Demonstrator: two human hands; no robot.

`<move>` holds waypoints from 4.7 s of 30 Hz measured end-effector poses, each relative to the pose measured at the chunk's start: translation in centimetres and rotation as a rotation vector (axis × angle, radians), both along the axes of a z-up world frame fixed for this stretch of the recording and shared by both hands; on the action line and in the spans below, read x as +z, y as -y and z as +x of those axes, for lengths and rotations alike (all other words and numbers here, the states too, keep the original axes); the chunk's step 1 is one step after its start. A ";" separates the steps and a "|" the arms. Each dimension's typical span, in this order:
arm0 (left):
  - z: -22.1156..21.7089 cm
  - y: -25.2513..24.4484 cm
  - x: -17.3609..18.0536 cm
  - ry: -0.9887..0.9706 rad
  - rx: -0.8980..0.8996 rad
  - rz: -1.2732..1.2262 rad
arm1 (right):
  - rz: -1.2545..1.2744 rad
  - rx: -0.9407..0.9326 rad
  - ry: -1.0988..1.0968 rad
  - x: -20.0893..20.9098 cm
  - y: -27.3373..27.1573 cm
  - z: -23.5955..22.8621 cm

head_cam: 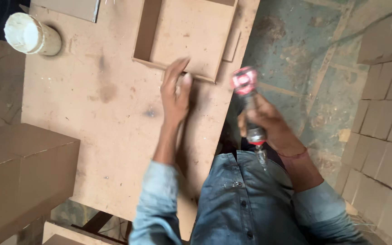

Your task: The person assembles small rectangular wooden boxes by joining pre-cut panels with a pneumatic nail gun. They position each panel, fire nails to secure the joints, and repeat the process to complete multiple boxes on a workbench.

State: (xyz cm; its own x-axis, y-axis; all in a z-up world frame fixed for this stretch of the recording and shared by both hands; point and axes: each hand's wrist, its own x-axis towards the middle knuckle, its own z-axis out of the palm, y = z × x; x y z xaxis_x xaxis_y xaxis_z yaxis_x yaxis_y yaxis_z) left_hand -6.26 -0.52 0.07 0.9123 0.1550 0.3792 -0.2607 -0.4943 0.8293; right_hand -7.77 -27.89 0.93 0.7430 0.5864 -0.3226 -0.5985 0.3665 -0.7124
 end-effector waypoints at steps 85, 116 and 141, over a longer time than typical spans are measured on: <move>1.2 -3.5 -2.2 -1.396 0.503 0.399 | -0.662 0.244 0.364 -2.7 -2.8 49.6; 0.7 4.9 8.6 -0.369 1.319 -0.269 | -0.498 0.888 1.147 5.3 -15.5 37.2; -37.1 -28.8 22.7 0.096 1.385 0.135 | 0.172 0.966 0.372 27.9 -63.1 -3.8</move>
